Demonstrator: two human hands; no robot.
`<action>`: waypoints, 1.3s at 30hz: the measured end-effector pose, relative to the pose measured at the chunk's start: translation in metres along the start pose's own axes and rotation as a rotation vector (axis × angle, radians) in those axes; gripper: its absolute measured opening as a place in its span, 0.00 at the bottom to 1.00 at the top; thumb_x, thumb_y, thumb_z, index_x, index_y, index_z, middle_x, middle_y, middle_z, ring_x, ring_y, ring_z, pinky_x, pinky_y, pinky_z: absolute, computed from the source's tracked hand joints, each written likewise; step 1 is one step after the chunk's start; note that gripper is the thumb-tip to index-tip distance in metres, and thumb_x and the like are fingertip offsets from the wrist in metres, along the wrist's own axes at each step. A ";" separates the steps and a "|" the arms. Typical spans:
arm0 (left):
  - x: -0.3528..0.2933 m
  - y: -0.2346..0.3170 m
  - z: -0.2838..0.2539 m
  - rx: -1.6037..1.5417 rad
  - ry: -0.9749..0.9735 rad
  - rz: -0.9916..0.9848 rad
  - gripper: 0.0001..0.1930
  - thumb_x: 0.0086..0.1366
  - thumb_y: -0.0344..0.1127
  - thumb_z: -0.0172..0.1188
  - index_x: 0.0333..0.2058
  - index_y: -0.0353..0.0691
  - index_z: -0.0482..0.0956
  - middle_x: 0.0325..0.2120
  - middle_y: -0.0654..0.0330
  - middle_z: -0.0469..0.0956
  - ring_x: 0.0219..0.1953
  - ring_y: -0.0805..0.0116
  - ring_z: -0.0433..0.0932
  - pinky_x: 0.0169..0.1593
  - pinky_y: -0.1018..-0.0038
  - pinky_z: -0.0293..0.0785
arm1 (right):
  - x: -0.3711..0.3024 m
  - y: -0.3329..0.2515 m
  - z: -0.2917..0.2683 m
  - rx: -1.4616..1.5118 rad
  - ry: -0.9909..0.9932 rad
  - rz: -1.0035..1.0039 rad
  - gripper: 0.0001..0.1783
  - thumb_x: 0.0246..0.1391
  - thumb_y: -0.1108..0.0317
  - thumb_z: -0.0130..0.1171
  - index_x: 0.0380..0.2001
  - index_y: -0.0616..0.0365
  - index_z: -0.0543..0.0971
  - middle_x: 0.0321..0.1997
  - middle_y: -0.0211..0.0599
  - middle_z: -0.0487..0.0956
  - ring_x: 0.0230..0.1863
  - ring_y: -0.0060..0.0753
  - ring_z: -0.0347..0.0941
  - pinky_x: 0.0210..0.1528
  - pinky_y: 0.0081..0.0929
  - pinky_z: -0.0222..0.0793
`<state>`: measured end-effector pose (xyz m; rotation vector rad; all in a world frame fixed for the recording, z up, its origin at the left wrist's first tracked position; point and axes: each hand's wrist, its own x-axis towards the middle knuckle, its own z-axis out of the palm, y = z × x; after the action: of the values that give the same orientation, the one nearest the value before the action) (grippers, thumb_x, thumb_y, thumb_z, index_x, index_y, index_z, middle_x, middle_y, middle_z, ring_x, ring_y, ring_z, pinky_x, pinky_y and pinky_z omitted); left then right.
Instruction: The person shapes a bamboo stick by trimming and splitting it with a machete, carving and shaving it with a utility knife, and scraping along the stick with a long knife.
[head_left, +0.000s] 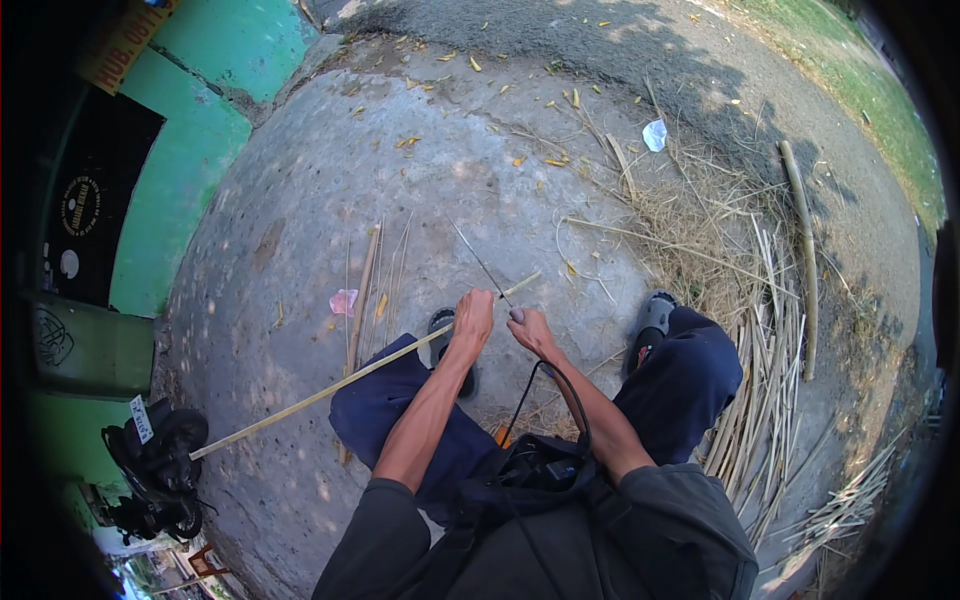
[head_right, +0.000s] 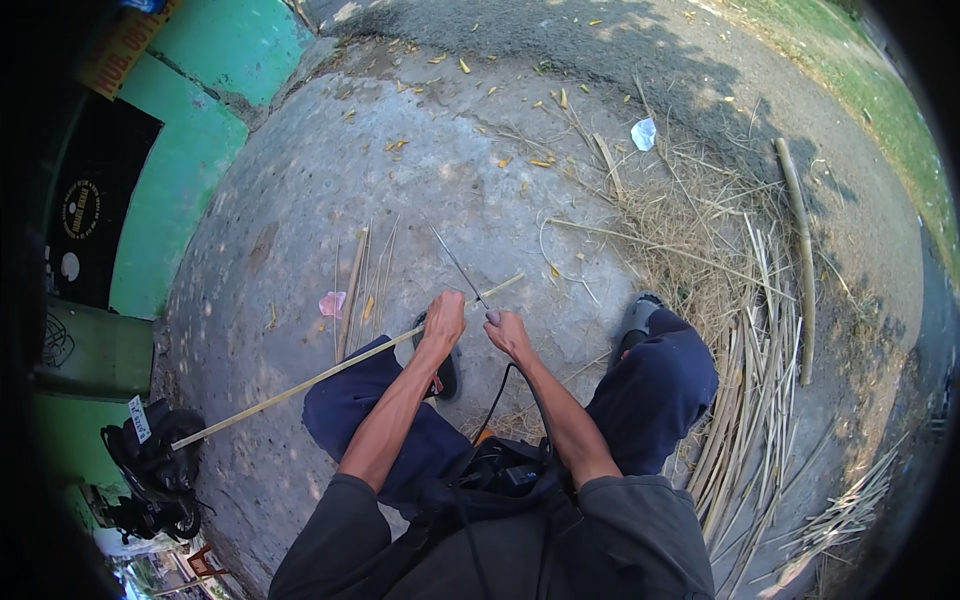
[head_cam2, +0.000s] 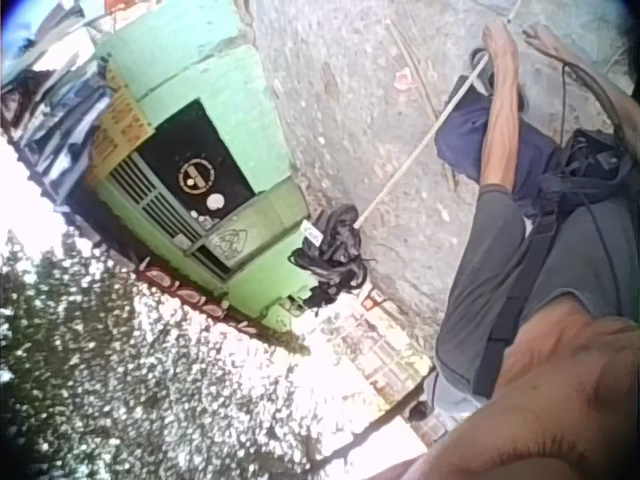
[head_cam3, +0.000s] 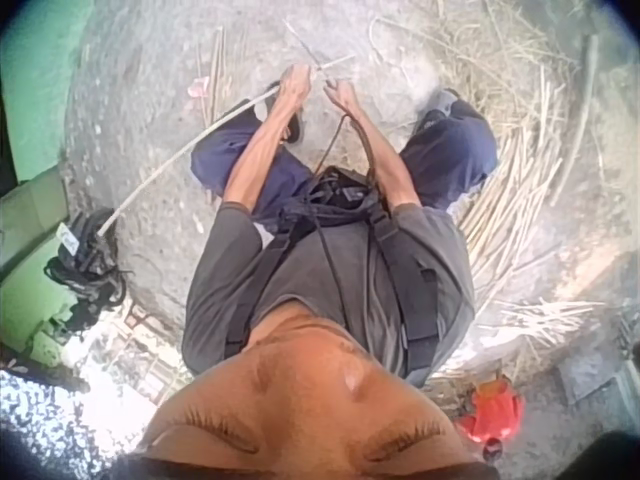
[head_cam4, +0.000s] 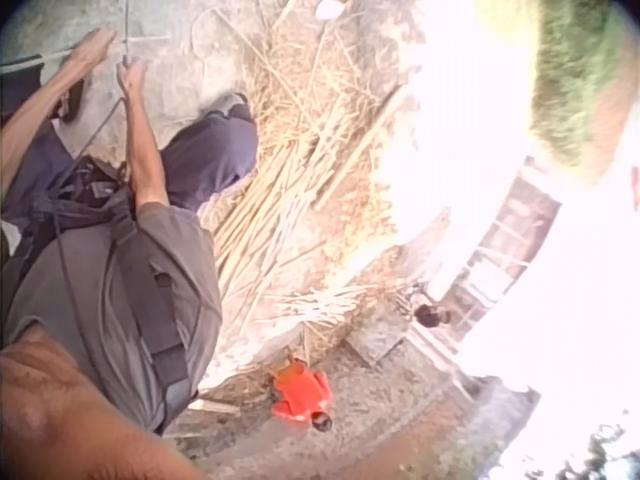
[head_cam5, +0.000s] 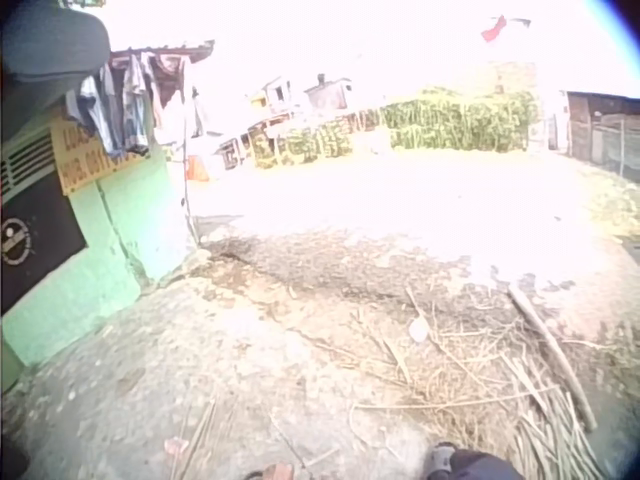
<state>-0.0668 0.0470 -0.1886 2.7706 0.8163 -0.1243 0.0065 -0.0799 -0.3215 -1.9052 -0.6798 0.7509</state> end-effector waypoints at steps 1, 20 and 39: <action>0.002 0.001 0.001 0.000 -0.001 0.007 0.05 0.53 0.19 0.61 0.30 0.27 0.83 0.32 0.33 0.82 0.39 0.34 0.84 0.43 0.51 0.83 | 0.001 -0.001 0.000 0.001 0.006 0.003 0.17 0.51 0.61 0.60 0.28 0.68 0.76 0.23 0.58 0.75 0.24 0.48 0.72 0.34 0.47 0.69; 0.000 0.024 -0.018 0.047 -0.082 -0.038 0.06 0.57 0.20 0.61 0.32 0.30 0.85 0.33 0.36 0.83 0.41 0.37 0.85 0.44 0.53 0.84 | -0.007 0.018 0.000 0.025 -0.004 0.030 0.18 0.51 0.59 0.62 0.33 0.67 0.81 0.29 0.62 0.80 0.33 0.58 0.81 0.40 0.49 0.73; -0.002 0.013 -0.003 -0.005 -0.031 -0.051 0.05 0.55 0.20 0.62 0.31 0.29 0.84 0.32 0.35 0.83 0.41 0.36 0.85 0.43 0.52 0.84 | -0.012 0.018 0.007 0.050 0.065 0.039 0.17 0.52 0.60 0.62 0.34 0.67 0.79 0.27 0.60 0.78 0.29 0.57 0.77 0.38 0.48 0.72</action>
<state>-0.0611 0.0366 -0.1824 2.7371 0.8785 -0.1738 -0.0038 -0.0918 -0.3378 -1.8937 -0.5801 0.7201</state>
